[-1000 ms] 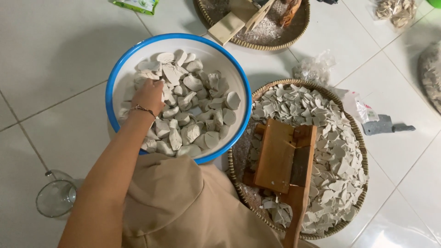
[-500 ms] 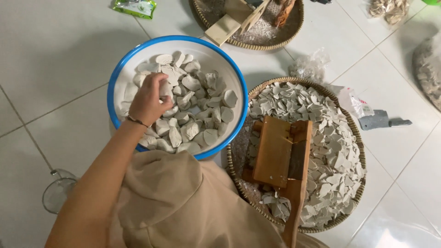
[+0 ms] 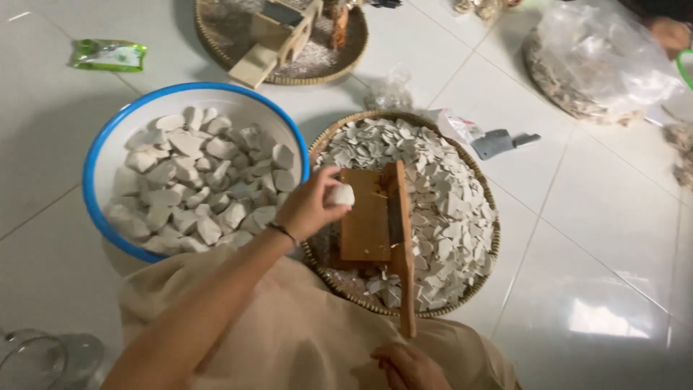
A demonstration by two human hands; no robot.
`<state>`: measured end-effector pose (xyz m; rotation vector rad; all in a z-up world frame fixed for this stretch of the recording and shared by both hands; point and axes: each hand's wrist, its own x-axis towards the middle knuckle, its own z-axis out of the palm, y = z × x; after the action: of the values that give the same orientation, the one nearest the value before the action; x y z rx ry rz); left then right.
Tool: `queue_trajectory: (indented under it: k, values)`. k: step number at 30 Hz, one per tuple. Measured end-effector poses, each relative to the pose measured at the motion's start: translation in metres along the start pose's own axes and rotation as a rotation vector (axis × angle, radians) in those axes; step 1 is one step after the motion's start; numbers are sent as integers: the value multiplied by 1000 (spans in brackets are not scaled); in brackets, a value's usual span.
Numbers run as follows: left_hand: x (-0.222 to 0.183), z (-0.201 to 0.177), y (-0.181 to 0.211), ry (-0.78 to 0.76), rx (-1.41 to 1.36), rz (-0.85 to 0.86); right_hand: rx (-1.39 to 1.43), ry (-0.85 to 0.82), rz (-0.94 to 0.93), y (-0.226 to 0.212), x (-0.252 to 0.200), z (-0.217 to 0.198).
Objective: Slicing chunks of food into thin pieces using a manual wooden slicer on the floor.
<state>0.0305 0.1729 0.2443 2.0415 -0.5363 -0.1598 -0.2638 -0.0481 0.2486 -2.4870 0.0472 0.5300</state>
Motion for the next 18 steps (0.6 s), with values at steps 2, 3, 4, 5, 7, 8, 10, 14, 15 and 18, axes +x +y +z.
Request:
queue_trajectory:
  k: [2,3,4,5,7,8,10,14,15,18]
  values:
    - [11,56,7,-79,141,83,5,64,-38,1,7,-23]
    - [15,85,11,-140,283,154,3,113,-91,2,10,-36]
    - [18,106,6,-154,277,167,6,124,-74,9,17,-40]
    - [22,127,1,-283,409,136,-17,209,-53,16,25,-46]
    - [39,177,-47,-416,537,117,-44,302,-20,36,42,-51]
    - [53,213,-85,-314,517,185,-4,382,58,49,51,-48]
    - [52,231,-89,-216,489,240,35,450,139,60,62,-44]
    - [17,191,-69,56,287,201,360,394,412,28,76,-35]
    - [15,200,-86,108,158,224,488,314,503,15,78,-34]
    - [12,216,-90,-117,14,1,807,280,535,-3,86,-30]
